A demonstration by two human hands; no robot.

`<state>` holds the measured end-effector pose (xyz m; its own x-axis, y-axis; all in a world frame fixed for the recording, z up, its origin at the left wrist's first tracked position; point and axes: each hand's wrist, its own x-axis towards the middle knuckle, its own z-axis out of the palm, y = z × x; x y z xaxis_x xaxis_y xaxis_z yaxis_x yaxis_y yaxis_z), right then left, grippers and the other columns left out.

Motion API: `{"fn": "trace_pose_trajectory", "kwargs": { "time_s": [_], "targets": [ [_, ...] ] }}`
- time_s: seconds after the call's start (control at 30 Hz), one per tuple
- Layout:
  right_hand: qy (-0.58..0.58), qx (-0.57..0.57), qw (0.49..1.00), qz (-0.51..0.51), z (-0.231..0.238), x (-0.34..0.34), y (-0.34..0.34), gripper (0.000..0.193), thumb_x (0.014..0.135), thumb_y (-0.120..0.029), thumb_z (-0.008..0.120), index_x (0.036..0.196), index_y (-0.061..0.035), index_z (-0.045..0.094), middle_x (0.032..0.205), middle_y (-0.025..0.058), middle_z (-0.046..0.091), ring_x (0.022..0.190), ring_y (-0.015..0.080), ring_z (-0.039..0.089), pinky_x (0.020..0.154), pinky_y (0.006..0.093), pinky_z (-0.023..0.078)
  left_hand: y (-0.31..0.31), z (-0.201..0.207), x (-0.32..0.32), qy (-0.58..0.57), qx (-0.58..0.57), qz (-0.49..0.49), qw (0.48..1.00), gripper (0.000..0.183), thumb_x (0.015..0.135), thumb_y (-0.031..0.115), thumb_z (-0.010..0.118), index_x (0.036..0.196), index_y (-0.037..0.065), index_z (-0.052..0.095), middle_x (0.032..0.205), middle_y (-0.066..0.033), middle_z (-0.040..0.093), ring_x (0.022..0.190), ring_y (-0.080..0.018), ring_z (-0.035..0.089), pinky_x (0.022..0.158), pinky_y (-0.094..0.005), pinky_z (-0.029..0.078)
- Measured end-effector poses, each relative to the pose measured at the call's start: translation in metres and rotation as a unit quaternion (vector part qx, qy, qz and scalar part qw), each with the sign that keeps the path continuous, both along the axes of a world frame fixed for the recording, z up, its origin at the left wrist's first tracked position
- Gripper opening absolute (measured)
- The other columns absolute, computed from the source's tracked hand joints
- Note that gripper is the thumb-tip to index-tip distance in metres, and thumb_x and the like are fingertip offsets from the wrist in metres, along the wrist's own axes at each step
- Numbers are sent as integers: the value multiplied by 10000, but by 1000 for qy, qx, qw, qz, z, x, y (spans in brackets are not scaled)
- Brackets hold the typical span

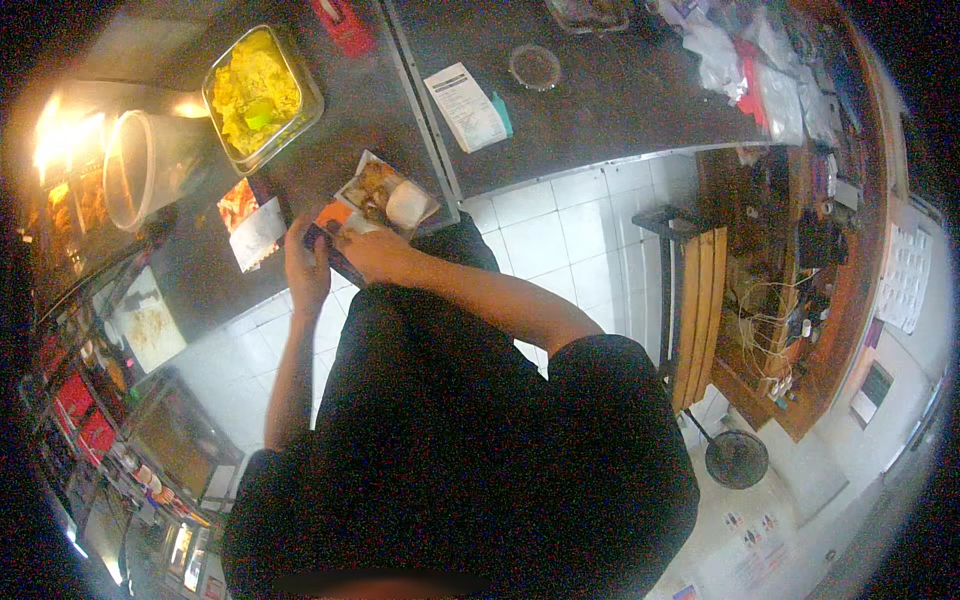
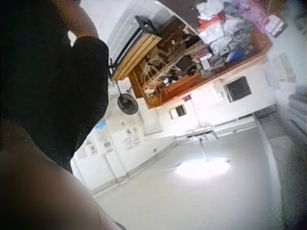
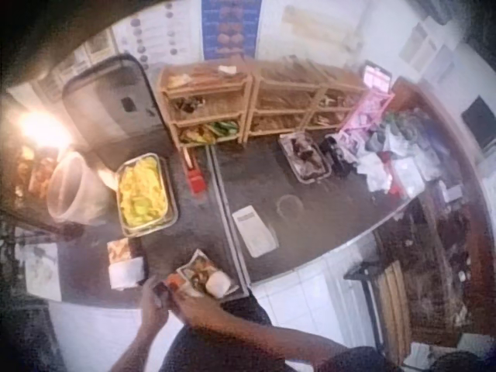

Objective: The person fills a plastic cup with ice from a bucket, dispenses a dark liquid from a beverage machine, and then places the cup on a counter. They then open a box of cookies, place a cookie into a plastic bag, and seal the bag.

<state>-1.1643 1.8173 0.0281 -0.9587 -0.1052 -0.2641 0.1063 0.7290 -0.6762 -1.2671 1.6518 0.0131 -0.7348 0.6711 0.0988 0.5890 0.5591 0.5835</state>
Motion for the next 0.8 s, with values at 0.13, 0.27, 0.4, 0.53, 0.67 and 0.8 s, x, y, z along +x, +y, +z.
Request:
{"fn": "trace_pose_trajectory", "kwargs": {
  "time_s": [0.13, 0.27, 0.4, 0.53, 0.67, 0.8],
  "targets": [
    [-75, 80, 992, 65, 3, 7, 3, 330, 806, -93, 684, 1128, -25, 702, 957, 185, 750, 929, 348, 742, 802, 484, 594, 22, 33, -38, -107, -136, -313, 934, 549, 956, 370, 669, 1385, 62, 516, 1195, -144, 701, 1206, -332, 635, 1242, -532, 225],
    [19, 57, 991, 122, 3, 24, 21, 141, 789, -94, 685, 913, -33, 713, 1056, 158, 688, 976, 342, 685, 797, 462, 571, 31, 51, -63, 7, -216, -484, 848, 759, 833, 527, 761, 1404, 90, 519, 1254, -113, 684, 1278, -271, 601, 1260, -600, 100],
    [44, -8, 999, -12, 7, 54, 60, 113, 766, -52, 667, 874, -42, 696, 1045, 143, 675, 999, 350, 651, 853, 479, 530, 34, 72, -96, 59, -229, -477, 846, 942, 685, 603, 833, 1405, 82, 522, 1383, -155, 610, 1381, -258, 513, 1272, -566, 109],
    [-48, -167, 975, -142, 6, 93, 109, 148, 754, -22, 642, 895, -23, 688, 1020, 131, 694, 965, 300, 673, 875, 382, 523, 53, 80, -127, 44, -216, -413, 884, 887, 685, 554, 852, 1372, 83, 550, 1406, -202, 590, 1390, -292, 502, 1272, -523, 168],
    [-37, -265, 938, -220, -9, 114, 120, 199, 775, -51, 618, 956, -30, 697, 1026, 112, 724, 998, 273, 683, 909, 389, 526, 78, 65, -114, -23, -123, -425, 897, 816, 686, 448, 885, 1335, 75, 561, 1402, -194, 590, 1418, -319, 462, 1244, -519, 245],
    [-39, -344, 917, -199, -15, 118, 128, 264, 826, -133, 592, 1026, -10, 715, 1034, 92, 742, 1007, 233, 685, 909, 365, 525, 81, 61, -81, -114, -91, -469, 871, 702, 684, 342, 888, 1285, 120, 601, 1372, -145, 605, 1419, -328, 453, 1211, -516, 297]
  ]
}}
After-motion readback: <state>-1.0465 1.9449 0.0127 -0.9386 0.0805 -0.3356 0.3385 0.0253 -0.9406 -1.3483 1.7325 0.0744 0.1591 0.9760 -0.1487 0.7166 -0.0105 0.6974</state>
